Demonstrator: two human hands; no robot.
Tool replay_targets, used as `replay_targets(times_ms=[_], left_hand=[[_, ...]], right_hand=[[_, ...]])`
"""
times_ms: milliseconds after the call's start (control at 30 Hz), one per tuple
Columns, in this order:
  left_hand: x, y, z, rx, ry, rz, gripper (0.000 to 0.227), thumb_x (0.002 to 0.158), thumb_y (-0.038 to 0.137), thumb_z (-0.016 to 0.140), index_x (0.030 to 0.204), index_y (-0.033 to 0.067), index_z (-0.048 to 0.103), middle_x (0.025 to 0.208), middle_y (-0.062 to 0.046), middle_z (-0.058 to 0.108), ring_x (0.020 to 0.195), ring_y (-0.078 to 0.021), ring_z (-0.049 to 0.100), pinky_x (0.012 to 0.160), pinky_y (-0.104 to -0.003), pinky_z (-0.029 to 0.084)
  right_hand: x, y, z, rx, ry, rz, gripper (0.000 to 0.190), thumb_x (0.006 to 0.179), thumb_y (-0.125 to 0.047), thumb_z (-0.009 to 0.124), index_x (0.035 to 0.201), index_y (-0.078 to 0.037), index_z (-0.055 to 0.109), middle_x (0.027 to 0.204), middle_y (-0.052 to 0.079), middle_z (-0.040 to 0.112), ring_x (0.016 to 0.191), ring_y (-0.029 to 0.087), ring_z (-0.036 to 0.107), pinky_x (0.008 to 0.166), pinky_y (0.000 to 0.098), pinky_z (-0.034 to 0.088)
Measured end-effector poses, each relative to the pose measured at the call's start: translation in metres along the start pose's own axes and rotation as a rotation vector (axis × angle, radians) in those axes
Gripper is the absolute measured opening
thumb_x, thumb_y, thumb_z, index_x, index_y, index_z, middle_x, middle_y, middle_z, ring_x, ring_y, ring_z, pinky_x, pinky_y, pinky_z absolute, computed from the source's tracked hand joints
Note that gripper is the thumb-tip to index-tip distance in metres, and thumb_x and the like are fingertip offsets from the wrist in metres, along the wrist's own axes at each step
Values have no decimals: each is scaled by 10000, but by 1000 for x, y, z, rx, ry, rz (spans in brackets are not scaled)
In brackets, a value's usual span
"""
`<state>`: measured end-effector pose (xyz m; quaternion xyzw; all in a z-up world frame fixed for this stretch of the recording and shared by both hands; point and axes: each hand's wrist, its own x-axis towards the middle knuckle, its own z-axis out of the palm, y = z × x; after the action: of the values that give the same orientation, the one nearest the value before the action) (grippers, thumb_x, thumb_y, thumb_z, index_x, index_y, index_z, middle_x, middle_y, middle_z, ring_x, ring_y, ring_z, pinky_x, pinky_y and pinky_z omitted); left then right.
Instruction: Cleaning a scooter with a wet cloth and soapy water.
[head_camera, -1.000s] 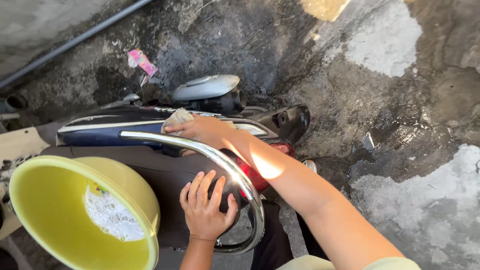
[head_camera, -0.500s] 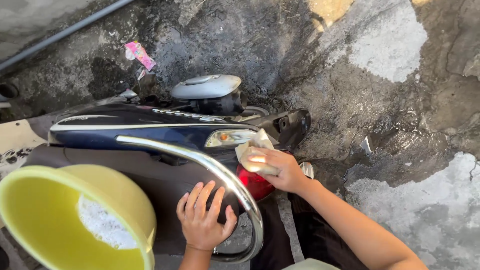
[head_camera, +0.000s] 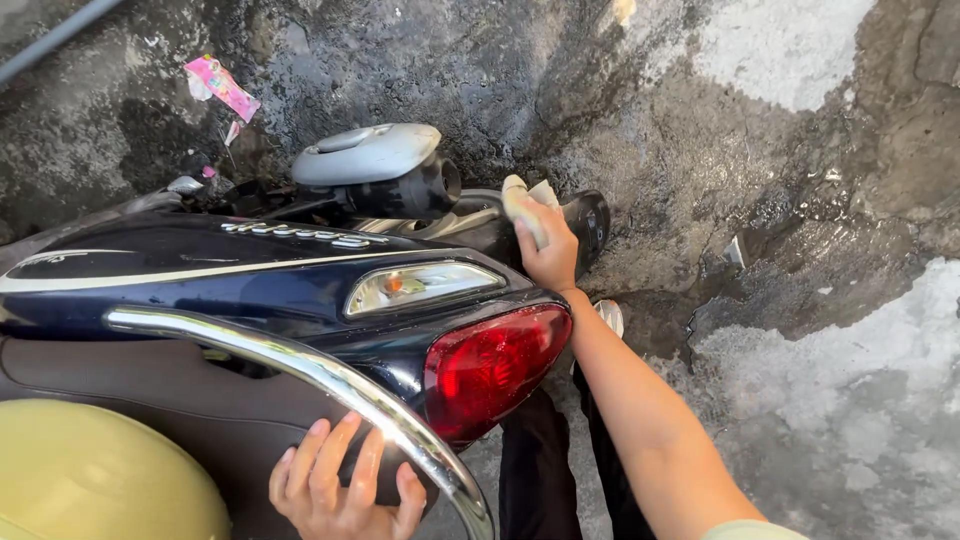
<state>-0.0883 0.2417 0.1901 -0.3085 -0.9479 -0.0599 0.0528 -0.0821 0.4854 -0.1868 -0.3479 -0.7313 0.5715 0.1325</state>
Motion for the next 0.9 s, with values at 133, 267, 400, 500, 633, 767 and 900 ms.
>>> replay_targets(times_ms=[133,267,400,500,633,767,900], left_hand=[[-1,-1,3,13,26,5,362,865,454,600,1040,160,718,1205,-72,665,1204,-297,570,1070,-471,339],[-4,-3,8,28,50,22,364,871,467,600,1018,157,718,1193,-69,668,1199,-305,574,1091,-483,329],[-5,-6,10,37,43,53,352,862,477,607,996,174,724,1209,-72,671,1232,-310,563,1116,-492,295],[-8,-6,3,67,-43,44,386,848,489,603,1019,169,731,1241,-85,662,1287,-328,540,1137,-511,256],[-12,-7,7,67,-112,9,473,888,524,584,1112,127,712,1317,-116,638,1355,-360,513,1177,-534,224],[-4,-4,3,26,-92,9,701,927,696,511,1280,98,608,1454,-176,540,1453,-409,406,1213,-573,193],[22,21,-16,-79,-164,-84,930,833,800,506,1380,49,537,1582,-262,337,1518,-524,176,1201,-671,100]], right_hand=[[-23,-28,-53,-300,-239,-519,566,828,-180,747,1381,-180,625,1504,183,564,1413,327,515,1218,607,279],[-56,-27,-75,-153,-412,-464,648,846,-299,728,1453,-177,534,1539,252,471,1433,399,452,1179,528,296],[-37,34,-35,-74,39,263,512,1060,-317,553,1553,-238,438,1430,208,615,1302,375,631,1105,402,488],[37,52,-34,-189,-27,104,481,994,-195,623,1465,-223,532,1531,245,500,1271,433,584,1050,413,479],[41,45,-49,-281,-219,-202,458,954,-132,707,1400,-213,638,1519,259,538,1341,424,575,1099,441,426],[-20,24,-71,-84,-190,-33,503,977,-82,638,1469,-142,554,1395,213,628,1294,361,634,1088,371,477],[-30,4,-96,-175,-251,134,466,963,-75,638,1424,-143,620,1295,205,678,1195,325,707,997,338,521]])
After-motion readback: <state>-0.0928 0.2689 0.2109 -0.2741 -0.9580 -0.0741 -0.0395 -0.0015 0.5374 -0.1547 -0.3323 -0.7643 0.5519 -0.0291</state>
